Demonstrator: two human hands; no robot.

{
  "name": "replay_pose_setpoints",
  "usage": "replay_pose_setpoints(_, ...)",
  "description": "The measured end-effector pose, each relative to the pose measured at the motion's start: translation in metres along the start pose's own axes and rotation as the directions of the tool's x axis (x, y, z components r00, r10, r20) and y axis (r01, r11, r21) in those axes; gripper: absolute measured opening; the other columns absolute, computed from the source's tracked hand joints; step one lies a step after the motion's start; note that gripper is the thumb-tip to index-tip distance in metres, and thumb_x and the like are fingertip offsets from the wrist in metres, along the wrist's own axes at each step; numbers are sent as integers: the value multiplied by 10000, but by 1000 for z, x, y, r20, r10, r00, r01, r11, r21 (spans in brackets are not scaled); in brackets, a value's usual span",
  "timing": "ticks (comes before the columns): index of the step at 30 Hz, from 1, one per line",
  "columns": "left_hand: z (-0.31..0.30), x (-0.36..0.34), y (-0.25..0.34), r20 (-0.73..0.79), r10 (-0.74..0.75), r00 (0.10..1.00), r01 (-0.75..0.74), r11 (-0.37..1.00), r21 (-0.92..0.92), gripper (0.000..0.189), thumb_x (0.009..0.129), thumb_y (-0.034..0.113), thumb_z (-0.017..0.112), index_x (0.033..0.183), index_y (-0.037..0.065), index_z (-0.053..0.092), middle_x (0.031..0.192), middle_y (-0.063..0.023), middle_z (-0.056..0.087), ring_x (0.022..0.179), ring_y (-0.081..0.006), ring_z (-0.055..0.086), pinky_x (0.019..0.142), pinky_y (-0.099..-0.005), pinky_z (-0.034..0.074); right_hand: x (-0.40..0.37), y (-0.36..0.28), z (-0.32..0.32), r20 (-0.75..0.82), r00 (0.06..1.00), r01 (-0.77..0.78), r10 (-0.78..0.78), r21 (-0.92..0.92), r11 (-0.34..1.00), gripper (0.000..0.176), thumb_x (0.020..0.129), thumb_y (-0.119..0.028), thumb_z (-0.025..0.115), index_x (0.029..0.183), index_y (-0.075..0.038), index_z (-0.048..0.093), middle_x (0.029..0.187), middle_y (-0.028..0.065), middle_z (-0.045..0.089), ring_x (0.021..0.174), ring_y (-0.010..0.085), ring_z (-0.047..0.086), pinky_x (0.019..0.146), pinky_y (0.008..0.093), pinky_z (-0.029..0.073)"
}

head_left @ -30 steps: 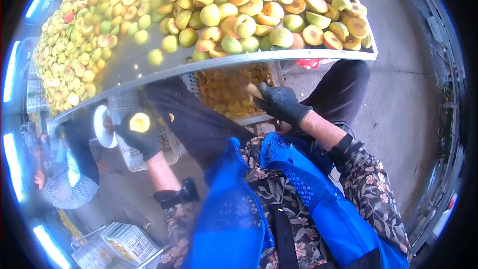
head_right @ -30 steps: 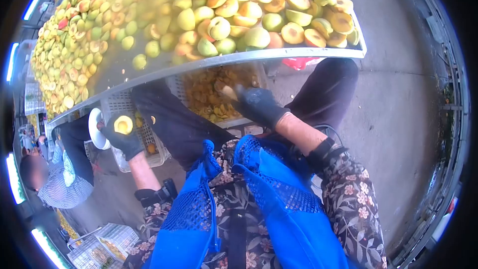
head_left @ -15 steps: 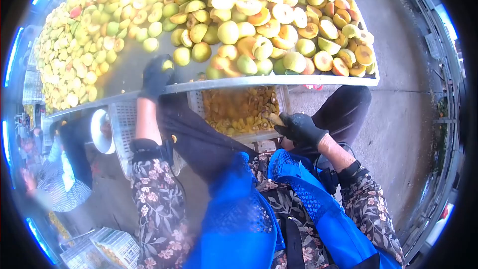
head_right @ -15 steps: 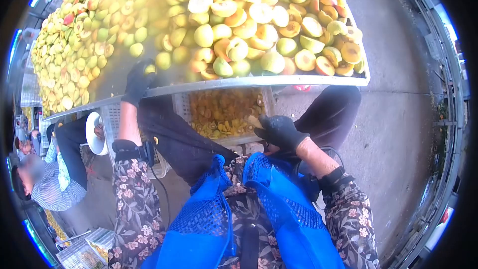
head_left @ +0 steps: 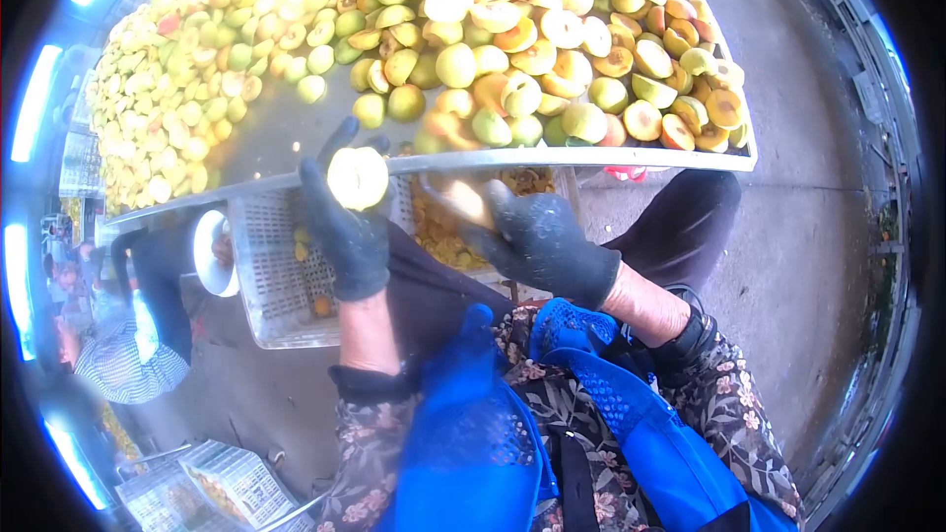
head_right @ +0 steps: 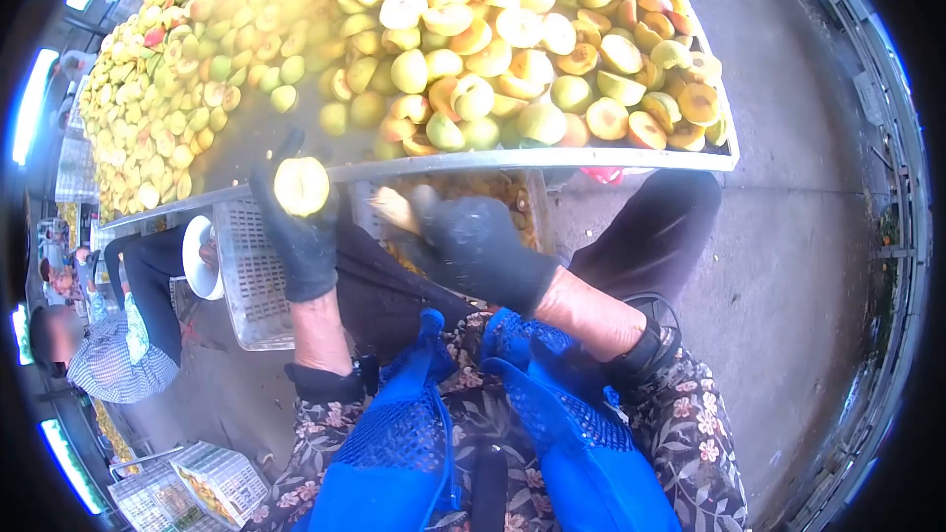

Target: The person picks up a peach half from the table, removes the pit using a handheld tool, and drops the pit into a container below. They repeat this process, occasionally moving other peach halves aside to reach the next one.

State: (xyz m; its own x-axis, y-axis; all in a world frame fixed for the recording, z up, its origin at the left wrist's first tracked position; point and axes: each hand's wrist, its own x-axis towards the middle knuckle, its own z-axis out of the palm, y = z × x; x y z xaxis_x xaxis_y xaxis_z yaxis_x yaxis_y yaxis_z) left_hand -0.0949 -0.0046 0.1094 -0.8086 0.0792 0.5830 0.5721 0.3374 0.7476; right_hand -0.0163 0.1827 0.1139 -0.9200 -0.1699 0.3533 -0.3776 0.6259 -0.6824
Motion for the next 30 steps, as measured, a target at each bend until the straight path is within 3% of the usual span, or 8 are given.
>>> replay_pose_setpoints(3, 18, -8, 4, -110, 199, 974, -192, 979, 68, 361, 982, 142, 443, 1296, -34, 407, 1090, -221, 604, 818, -262, 650, 707, -346, 554, 3, -15, -4, 39, 999, 12, -9, -60, 998, 368, 845, -238, 635, 1175, -114, 530, 623, 138, 554, 493, 333, 570, 442, 440, 418)
replay_pose_setpoints(8, 34, -3, 57, -134, -138, 981, 120, 983, -136, 454, 1021, 297, 308, 1144, -68, 548, 927, -200, 651, 814, -239, 655, 694, -334, 541, -4, -18, -5, -81, 988, 124, -132, -96, 988, 564, 850, -250, 625, 1375, -196, 427, 673, 89, 526, 453, 274, 535, 416, 403, 387)
replay_pose_setpoints(12, 52, 0, 83, -220, -240, 946, 235, 971, -50, 521, 1013, 345, 268, 1064, -61, 590, 836, -174, 667, 758, -236, 660, 684, -324, 534, -9, -20, -6, 14, 1000, 24, -23, -109, 994, 360, 869, -264, 613, 1179, -118, 502, 626, 109, 501, 469, 277, 537, 430, 402, 387)
replay_pose_setpoints(16, 52, -1, 73, -126, 203, 971, -130, 890, 436, 434, 992, 316, 351, 1001, -34, 609, 797, -141, 682, 706, -229, 664, 663, -311, 530, -13, -25, -5, -80, 997, -13, 23, 126, 992, 286, 861, -269, 632, 926, -39, 474, 581, 159, 496, 489, 355, 529, 456, 455, 387)
replay_pose_setpoints(20, 47, -5, 67, -120, 138, 983, -100, 954, 283, 232, 934, 228, 531, 966, 9, 602, 818, -109, 691, 705, -210, 671, 629, -303, 530, -19, -18, -11, -106, 994, 54, -40, 134, 989, 295, 835, -231, 647, 883, -6, 462, 573, 198, 504, 513, 411, 522, 481, 495, 388)
replay_pose_setpoints(25, 31, -8, 47, 122, 317, 940, -317, 689, 652, 224, 877, 204, 614, 1035, 44, 604, 928, -87, 672, 759, -222, 667, 603, -306, 524, -25, 2, -5, -69, 993, 101, -97, 54, 993, 234, 824, -169, 627, 878, -2, 473, 561, 187, 517, 517, 397, 542, 478, 489, 402)
replay_pose_setpoints(28, 34, -6, 31, 88, 0, 996, -37, 909, 416, 246, 947, 243, 512, 1029, 26, 591, 944, -88, 648, 767, -214, 646, 660, -302, 517, -21, 10, -7, -4, 997, 77, -78, -105, 991, 200, 832, -150, 606, 877, -2, 480, 551, 164, 522, 498, 368, 547, 466, 472, 414)
replay_pose_setpoints(30, 41, 6, 32, 177, -451, 875, 484, 827, -284, 267, 959, 243, 476, 1033, 12, 586, 925, -90, 644, 756, -201, 635, 693, -303, 512, -21, 9, -8, -20, 996, 79, -82, -133, 988, 193, 837, -149, 596, 885, 2, 484, 545, 146, 523, 480, 344, 547, 456, 455, 421)
